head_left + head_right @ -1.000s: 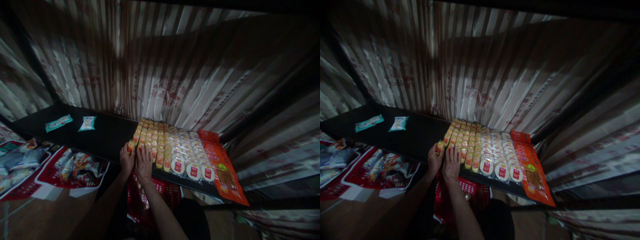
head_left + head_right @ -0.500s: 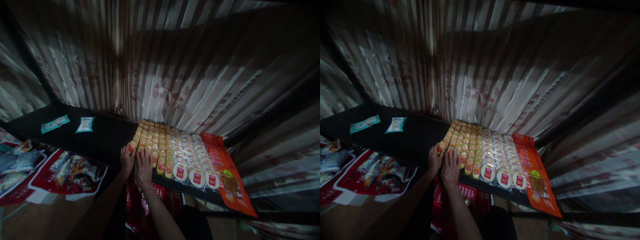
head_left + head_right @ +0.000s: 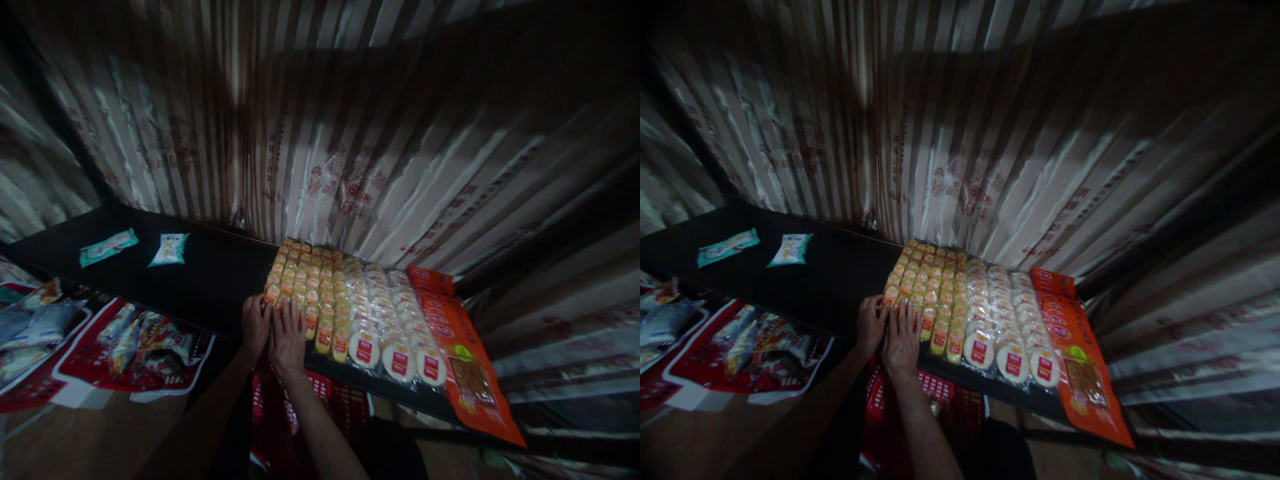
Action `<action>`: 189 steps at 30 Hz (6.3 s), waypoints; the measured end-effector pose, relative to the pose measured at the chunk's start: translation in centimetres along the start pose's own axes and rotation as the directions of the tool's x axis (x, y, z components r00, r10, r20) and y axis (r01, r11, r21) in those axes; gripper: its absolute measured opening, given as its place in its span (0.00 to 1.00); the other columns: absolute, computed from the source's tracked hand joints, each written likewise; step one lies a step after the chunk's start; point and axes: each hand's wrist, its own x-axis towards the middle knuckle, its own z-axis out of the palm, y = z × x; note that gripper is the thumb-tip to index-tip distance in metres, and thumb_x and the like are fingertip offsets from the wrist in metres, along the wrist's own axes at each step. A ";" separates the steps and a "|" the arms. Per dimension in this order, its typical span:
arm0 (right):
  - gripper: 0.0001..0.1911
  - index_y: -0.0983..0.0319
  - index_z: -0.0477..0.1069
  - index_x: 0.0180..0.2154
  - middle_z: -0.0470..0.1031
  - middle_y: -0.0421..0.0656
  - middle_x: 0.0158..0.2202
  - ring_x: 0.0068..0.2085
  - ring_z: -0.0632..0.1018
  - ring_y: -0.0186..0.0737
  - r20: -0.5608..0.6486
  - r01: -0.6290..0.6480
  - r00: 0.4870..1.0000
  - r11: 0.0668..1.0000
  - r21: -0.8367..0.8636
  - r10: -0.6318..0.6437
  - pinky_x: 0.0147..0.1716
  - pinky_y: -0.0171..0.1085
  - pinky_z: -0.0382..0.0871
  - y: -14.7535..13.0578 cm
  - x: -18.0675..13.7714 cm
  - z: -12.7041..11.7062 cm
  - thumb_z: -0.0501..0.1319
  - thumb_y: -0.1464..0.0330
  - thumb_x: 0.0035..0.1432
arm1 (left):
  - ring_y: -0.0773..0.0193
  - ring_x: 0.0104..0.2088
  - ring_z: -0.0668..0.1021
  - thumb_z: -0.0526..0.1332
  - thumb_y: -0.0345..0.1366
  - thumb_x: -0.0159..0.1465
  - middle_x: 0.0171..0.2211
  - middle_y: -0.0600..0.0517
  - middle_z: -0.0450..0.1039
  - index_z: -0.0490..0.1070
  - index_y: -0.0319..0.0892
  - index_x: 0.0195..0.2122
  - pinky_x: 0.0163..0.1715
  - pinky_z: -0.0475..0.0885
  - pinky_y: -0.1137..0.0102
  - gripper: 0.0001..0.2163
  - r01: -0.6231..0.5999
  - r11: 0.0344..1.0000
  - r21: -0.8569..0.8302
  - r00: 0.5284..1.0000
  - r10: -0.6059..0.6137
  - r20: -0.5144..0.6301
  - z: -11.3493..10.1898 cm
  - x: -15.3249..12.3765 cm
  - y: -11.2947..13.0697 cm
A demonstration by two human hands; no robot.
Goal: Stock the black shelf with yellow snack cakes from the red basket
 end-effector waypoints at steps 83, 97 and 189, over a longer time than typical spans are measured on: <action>0.31 0.62 0.47 0.64 0.55 0.47 0.64 0.66 0.50 0.50 0.059 0.029 0.998 0.996 -0.090 -0.023 0.60 0.53 0.45 0.6 -0.3 0.2 0.51 0.70 0.59 | 0.55 0.51 0.72 0.48 0.39 0.64 0.48 0.39 0.70 0.64 0.35 0.52 0.53 0.66 0.59 0.19 0.185 0.967 -0.173 0.981 -0.172 0.088 1.9 0.6 0.9; 0.31 0.62 0.44 0.64 0.54 0.47 0.64 0.66 0.49 0.46 -0.009 0.054 0.998 0.995 -0.083 -0.055 0.61 0.51 0.48 0.6 -0.3 0.0 0.48 0.73 0.60 | 0.54 0.56 0.68 0.49 0.41 0.63 0.54 0.37 0.67 0.62 0.34 0.54 0.56 0.62 0.58 0.22 0.164 0.974 -0.155 0.985 -0.154 0.074 2.3 0.8 0.3; 0.28 0.71 0.55 0.60 0.59 0.55 0.61 0.67 0.46 0.46 -0.137 0.027 0.990 0.999 -0.024 -0.030 0.59 0.51 0.56 0.0 -4.0 0.6 0.47 0.78 0.58 | 0.54 0.61 0.62 0.46 0.31 0.63 0.58 0.34 0.61 0.59 0.28 0.58 0.60 0.58 0.57 0.22 -0.016 1.000 0.020 0.997 0.014 0.071 0.9 -2.0 -1.4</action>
